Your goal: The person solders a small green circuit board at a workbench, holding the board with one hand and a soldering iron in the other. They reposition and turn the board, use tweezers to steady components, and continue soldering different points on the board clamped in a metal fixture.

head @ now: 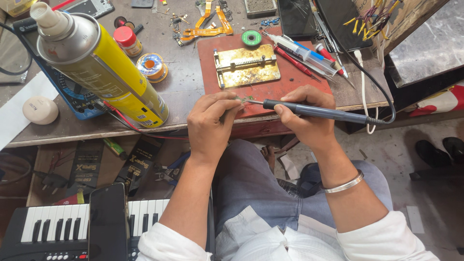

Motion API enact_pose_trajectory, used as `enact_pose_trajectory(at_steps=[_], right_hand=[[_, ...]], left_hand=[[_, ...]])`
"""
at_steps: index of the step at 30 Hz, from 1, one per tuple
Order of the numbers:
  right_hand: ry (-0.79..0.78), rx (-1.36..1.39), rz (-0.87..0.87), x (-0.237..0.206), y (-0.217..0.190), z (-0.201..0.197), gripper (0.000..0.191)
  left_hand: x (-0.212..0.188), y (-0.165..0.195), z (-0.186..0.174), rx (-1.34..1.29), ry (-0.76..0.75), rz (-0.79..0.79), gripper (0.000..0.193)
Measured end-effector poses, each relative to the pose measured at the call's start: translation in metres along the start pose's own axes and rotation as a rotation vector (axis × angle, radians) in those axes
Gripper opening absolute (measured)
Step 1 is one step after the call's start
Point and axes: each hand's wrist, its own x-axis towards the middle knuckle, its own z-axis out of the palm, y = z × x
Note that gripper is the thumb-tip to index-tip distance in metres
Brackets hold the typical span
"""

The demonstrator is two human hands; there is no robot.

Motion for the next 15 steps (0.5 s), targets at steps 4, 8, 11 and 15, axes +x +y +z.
enact_pose_trajectory(at_steps=[4,8,11,15], right_hand=[[0.076,0.129,0.015,-0.003,0.004,-0.003,0.015],[0.162,0.331,0.027,-0.001,0.009,-0.008,0.019],[0.16,0.302,0.017,-0.004,0.012,-0.003,0.019],[0.157,0.242,0.043,-0.004,0.014,-0.008,0.018]], left_hand=[[0.003,0.006,-0.005,-0.019,0.062,0.029,0.012],[0.004,0.01,-0.011,-0.027,0.138,0.103,0.013],[0.004,0.009,-0.011,0.019,0.052,0.03,0.014],[0.002,0.001,-0.006,-0.023,-0.014,0.029,0.012]])
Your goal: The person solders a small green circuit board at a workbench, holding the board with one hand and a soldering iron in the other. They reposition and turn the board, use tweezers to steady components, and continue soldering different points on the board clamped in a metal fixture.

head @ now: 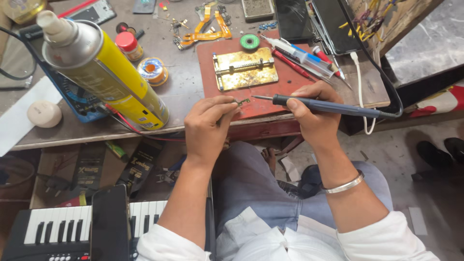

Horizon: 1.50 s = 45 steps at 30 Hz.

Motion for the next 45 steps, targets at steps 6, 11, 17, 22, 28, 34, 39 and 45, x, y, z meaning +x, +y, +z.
enact_pose_trajectory(at_steps=[6,11,17,22,28,34,39,45], right_hand=[[-0.013,-0.053,-0.025,-0.002,0.003,0.001,0.017],[-0.066,-0.072,-0.022,-0.002,0.0,0.001,0.016],[-0.111,-0.183,-0.105,-0.001,-0.006,0.004,0.015],[-0.082,-0.146,0.008,0.0,-0.019,0.009,0.018],[-0.143,-0.238,-0.056,0.005,-0.029,0.013,0.017],[-0.173,-0.275,-0.08,0.005,-0.033,0.012,0.016],[-0.215,-0.293,-0.093,0.007,-0.034,0.01,0.017],[-0.222,-0.273,-0.041,0.006,-0.033,0.011,0.02]], left_hand=[[-0.006,-0.007,0.001,0.024,-0.008,0.026,0.012],[-0.004,-0.007,0.001,0.034,-0.043,0.052,0.011],[-0.004,-0.008,0.001,0.03,-0.048,0.046,0.012],[0.0,-0.008,-0.001,0.042,-0.091,0.047,0.014],[0.005,-0.005,-0.007,0.029,-0.157,0.01,0.019],[0.005,-0.004,-0.006,0.001,-0.148,-0.056,0.017],[0.003,-0.006,-0.005,-0.002,-0.129,-0.036,0.012],[0.002,-0.006,-0.002,0.062,-0.126,0.036,0.011]])
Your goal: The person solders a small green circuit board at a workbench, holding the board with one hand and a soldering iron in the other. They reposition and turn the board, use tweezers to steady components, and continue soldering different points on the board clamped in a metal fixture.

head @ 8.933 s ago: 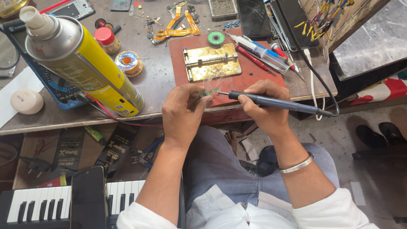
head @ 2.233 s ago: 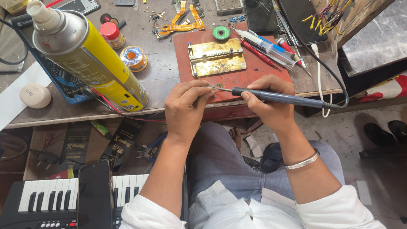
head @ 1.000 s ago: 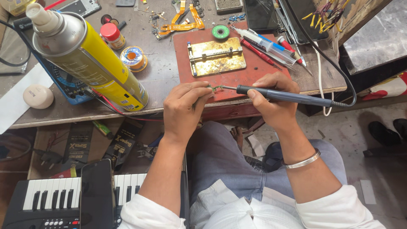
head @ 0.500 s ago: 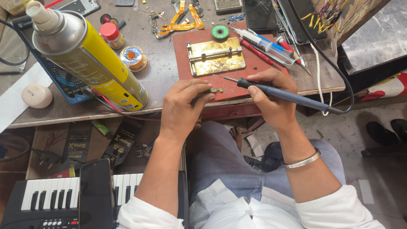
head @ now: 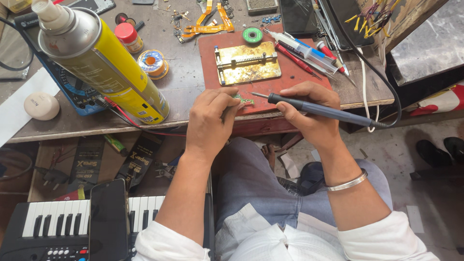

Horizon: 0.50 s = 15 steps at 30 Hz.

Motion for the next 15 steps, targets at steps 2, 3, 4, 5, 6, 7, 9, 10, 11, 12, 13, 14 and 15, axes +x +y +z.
enact_pose_trajectory(at_steps=[2,3,4,5,6,7,9,10,11,12,13,14,15], right_hand=[[0.001,0.021,-0.007,0.0,0.0008,0.0003,0.02],[0.002,0.031,-0.01,0.0001,0.0014,-0.0001,0.02],[-0.001,0.051,-0.014,0.0002,0.0019,0.0002,0.021],[-0.005,0.071,-0.018,0.0003,0.0026,0.0004,0.021],[-0.01,0.092,-0.021,0.0002,0.0033,0.0008,0.021],[-0.014,0.095,-0.011,-0.0001,0.0039,0.0009,0.021],[-0.021,0.1,0.008,-0.0004,0.0048,0.0012,0.021],[-0.025,0.089,0.006,-0.0006,0.005,0.001,0.02],[-0.027,0.077,0.005,-0.0008,0.0051,0.0003,0.02],[-0.03,0.066,0.003,-0.0007,0.0051,0.0004,0.02],[-0.028,0.035,-0.02,-0.0003,0.0052,0.0003,0.02],[-0.026,0.004,-0.044,0.0004,0.0052,0.0001,0.02],[-0.025,-0.028,-0.066,0.0005,0.0051,-0.0002,0.02]], left_hand=[[-0.0008,0.0004,0.0008,-0.01,0.016,-0.01,0.012],[-0.001,0.0007,0.0015,-0.015,0.024,-0.014,0.012],[-0.0013,0.0008,0.0019,-0.021,0.032,-0.022,0.012],[-0.0017,0.001,0.0024,-0.027,0.039,-0.03,0.012],[-0.0021,0.0011,0.0028,-0.032,0.046,-0.039,0.012],[-0.0022,0.0013,0.0034,-0.038,0.054,-0.041,0.012],[-0.0023,0.0015,0.0043,-0.051,0.071,-0.044,0.012],[-0.0024,0.0018,0.0047,-0.048,0.074,-0.048,0.012],[-0.0026,0.0024,0.0054,-0.045,0.078,-0.053,0.012],[-0.0027,0.0027,0.0057,-0.042,0.081,-0.056,0.011],[-0.0028,0.0032,0.006,-0.045,0.087,-0.063,0.011],[-0.0031,0.0037,0.0065,-0.048,0.093,-0.07,0.011],[-0.0033,0.0044,0.007,-0.051,0.099,-0.078,0.011]])
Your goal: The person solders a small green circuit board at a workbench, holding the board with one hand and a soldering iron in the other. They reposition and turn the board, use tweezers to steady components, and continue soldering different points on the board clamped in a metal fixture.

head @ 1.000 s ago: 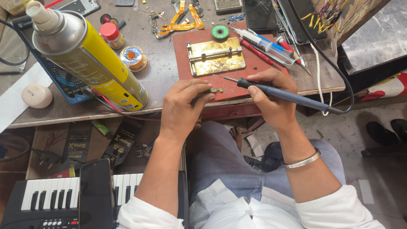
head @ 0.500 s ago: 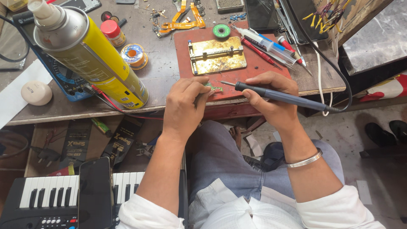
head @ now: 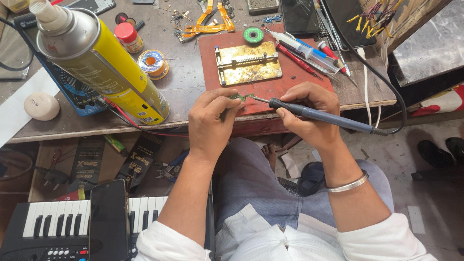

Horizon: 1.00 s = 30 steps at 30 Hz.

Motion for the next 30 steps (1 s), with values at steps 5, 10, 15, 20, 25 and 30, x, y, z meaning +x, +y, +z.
enact_pose_trajectory(at_steps=[5,10,15,20,25,30], right_hand=[[0.005,-0.005,-0.006,0.0006,-0.0011,0.0019,0.019],[0.003,0.005,0.002,0.0012,-0.0024,0.0026,0.019],[0.008,-0.014,0.008,0.0014,-0.0039,0.0038,0.019],[0.006,-0.025,0.0,0.0023,-0.005,0.0031,0.019],[0.013,-0.063,-0.013,0.0027,-0.0056,0.0034,0.018],[0.019,-0.086,-0.014,0.0031,-0.0057,0.003,0.018]], left_hand=[[0.0001,-0.0005,0.0002,-0.01,0.004,-0.007,0.01],[-0.0003,-0.0015,0.0003,-0.011,0.003,-0.008,0.01],[-0.0007,-0.0018,0.0,-0.009,0.0,-0.004,0.01],[-0.0004,-0.0017,-0.0003,-0.005,-0.002,0.005,0.01],[-0.0003,-0.0017,-0.0004,-0.008,-0.004,0.002,0.01],[-0.0005,-0.0012,-0.0002,-0.022,-0.006,-0.016,0.009]])
